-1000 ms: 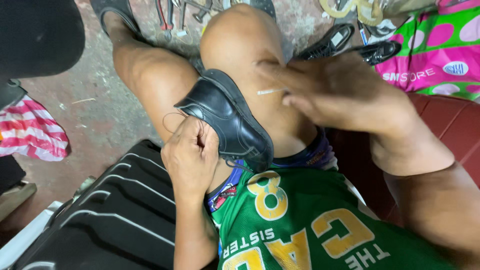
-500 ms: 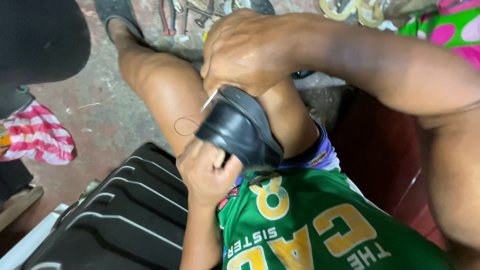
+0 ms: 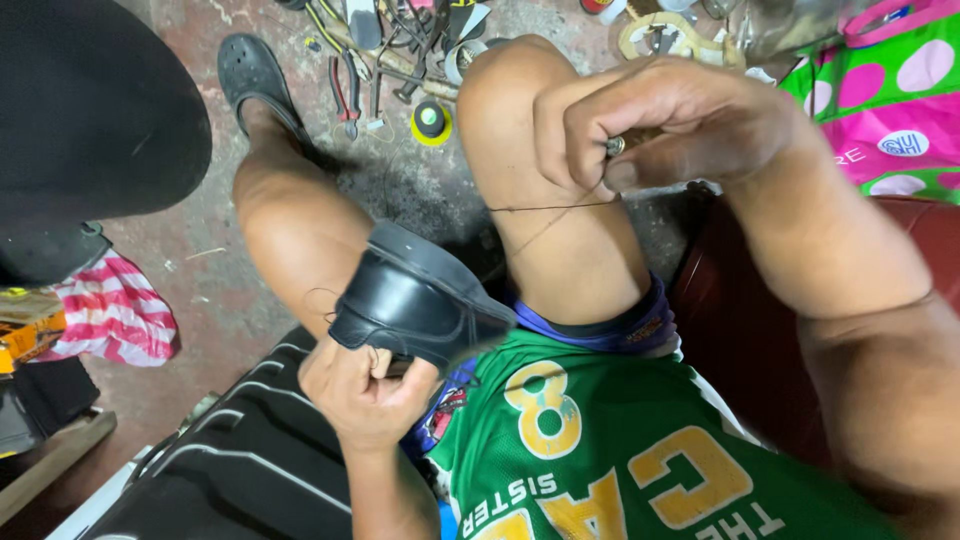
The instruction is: The person is sewing a black shoe using a needle and thread. They hold the shoe in their left hand and use a needle in their right hand to stitch the shoe's upper part repeatedly.
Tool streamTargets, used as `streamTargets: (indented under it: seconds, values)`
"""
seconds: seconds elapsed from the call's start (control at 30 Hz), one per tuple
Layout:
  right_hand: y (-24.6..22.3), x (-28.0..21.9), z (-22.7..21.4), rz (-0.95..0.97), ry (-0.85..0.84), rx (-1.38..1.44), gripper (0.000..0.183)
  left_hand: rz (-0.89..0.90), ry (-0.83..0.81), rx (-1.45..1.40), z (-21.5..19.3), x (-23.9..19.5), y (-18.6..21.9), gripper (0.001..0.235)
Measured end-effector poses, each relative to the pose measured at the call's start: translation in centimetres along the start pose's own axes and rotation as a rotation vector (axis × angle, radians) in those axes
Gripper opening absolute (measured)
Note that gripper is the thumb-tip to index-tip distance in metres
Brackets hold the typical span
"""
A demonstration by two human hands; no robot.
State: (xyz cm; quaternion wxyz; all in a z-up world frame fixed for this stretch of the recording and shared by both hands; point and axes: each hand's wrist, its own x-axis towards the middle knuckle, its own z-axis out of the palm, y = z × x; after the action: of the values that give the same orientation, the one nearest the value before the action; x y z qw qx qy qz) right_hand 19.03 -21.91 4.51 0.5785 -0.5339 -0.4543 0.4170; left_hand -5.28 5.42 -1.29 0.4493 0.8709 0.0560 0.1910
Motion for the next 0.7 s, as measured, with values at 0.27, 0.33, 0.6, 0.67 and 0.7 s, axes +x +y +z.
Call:
streamTargets:
  seconds: [0.27,0.33,0.6,0.67,0.7]
  values:
    - [5.7,-1.2,6.8,-0.096,0.408,0.626,0.029,0.031,-0.074,0.077,3.4,1.1,-1.0,0.026]
    - [6.6,-1.0,6.9,-0.063,0.480,0.679,0.020,0.018,-0.043,0.016,5.0,1.0,-1.0,0.021]
    - [7.7,-0.7,7.5,-0.121,0.463,0.808,0.014,-0.351,0.118,0.022,7.1,0.7,-2.2,0.032]
    - [7.7,-0.6,8.5,-0.105,0.472,0.830,0.013,-0.448,0.032,-0.167,6.0,0.2,-1.7,0.021]
    - [7.6,-0.3,8.3,-0.097,0.478,0.822,0.012,-0.473,0.009,-0.274,5.9,0.8,-1.8,0.017]
